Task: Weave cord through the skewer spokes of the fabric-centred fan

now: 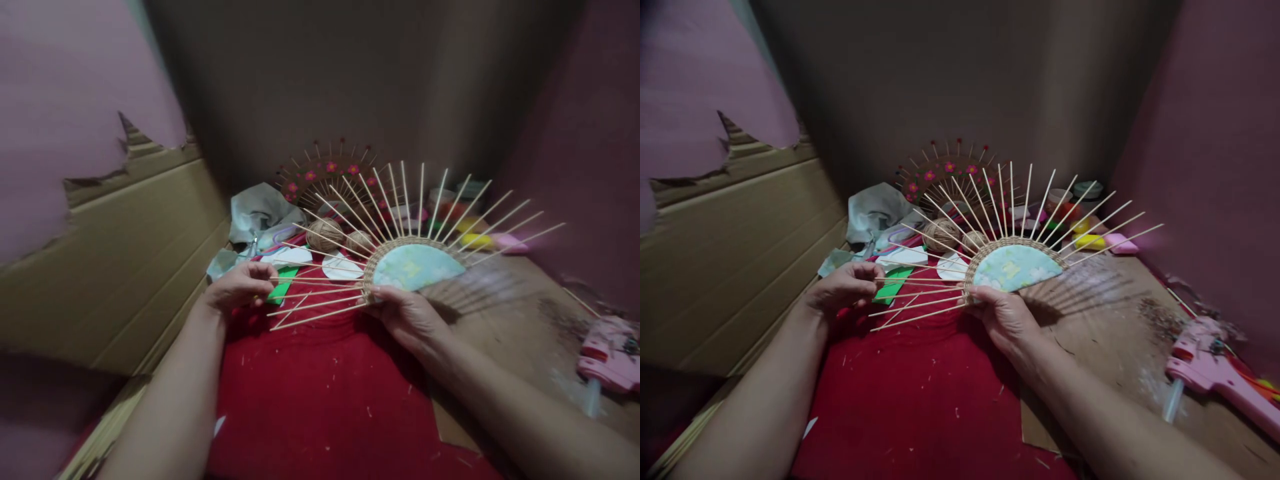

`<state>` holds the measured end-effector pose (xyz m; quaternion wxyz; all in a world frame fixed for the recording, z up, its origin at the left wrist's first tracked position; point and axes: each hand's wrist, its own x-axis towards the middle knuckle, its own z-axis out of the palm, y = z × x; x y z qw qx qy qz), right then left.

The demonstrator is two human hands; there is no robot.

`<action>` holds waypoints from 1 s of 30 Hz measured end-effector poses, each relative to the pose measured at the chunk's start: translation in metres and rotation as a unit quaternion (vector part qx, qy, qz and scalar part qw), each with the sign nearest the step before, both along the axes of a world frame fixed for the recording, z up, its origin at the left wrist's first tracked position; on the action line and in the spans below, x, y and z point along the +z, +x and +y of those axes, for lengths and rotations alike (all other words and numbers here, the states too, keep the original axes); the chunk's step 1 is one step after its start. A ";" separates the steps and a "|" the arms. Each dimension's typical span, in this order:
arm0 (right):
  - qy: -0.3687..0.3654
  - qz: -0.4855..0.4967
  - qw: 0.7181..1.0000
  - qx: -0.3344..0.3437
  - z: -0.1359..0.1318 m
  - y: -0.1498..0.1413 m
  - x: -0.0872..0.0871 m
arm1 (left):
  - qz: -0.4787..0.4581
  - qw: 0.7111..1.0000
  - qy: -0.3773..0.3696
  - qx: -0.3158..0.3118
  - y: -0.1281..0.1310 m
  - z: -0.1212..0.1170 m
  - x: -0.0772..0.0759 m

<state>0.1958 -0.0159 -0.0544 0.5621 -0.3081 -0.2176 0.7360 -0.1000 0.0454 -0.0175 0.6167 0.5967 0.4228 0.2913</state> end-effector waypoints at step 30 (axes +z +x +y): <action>0.033 0.089 0.976 0.195 -0.016 -0.001 0.003 | 0.114 0.947 0.188 0.232 0.084 -0.001 -0.027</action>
